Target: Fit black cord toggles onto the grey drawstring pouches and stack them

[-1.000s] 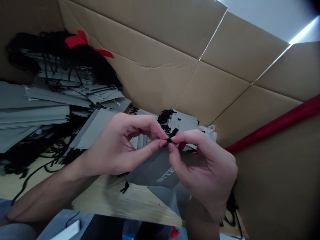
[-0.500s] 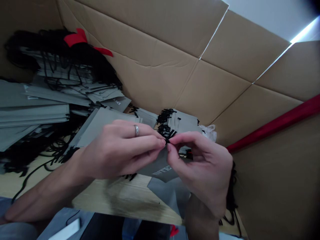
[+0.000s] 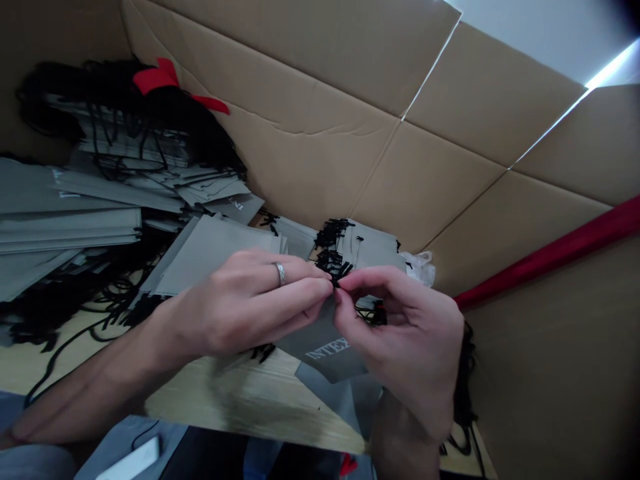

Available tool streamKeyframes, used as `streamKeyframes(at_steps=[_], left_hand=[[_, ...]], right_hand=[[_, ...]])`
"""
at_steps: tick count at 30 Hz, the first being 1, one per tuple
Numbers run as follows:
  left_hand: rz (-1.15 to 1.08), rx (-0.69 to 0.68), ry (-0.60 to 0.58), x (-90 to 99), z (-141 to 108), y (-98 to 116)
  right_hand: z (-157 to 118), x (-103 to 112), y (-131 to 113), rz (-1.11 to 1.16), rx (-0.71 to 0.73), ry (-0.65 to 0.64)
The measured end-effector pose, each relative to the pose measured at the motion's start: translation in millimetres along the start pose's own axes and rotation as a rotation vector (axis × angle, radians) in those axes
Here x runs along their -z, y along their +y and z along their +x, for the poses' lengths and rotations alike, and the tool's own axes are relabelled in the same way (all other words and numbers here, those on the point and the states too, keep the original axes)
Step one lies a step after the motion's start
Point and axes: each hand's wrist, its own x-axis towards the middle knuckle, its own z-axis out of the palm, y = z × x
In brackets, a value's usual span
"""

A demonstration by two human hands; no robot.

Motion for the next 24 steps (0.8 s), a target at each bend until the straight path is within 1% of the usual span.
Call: streamKeyframes(at_steps=[6, 8, 10, 13, 16, 21, 23, 24], left_hand=[[0.066, -0.072, 0.069, -3.9, 7.4, -5.5], [0.045, -0.074, 0.079, -4.3, 9.1, -6.9], [0.009, -0.045, 0.086, -5.1, 10.5, -7.6], [-0.106, 0.043, 0.111, -7.0, 12.8, -8.8], [-0.26, 0.081, 0.111, -8.3, 16.6, -12.0], [-0.491, 0.134, 0.037, -9.0, 23.7, -18.8], [-0.515, 0.134, 0.028, -8.4, 23.9, -19.6], [-0.468, 0.13, 0.041, -7.8, 23.0, -19.3]], right_hand=[[-1.6, -6.1, -3.4, -0.079, 0.055, 0.033], [-2.9, -7.1, -4.6, -0.079, 0.066, 0.046], [-3.9, -7.1, -4.6, -0.05, 0.058, 0.05], [-3.4, -5.5, -1.9, 0.014, 0.024, 0.025], [0.5, -2.9, 2.1, 0.101, -0.023, -0.006], [8.1, -0.2, 4.6, 0.309, -0.088, -0.085], [9.1, 0.3, 4.2, 0.295, -0.106, -0.068], [8.9, 0.5, 3.9, 0.265, -0.108, -0.049]])
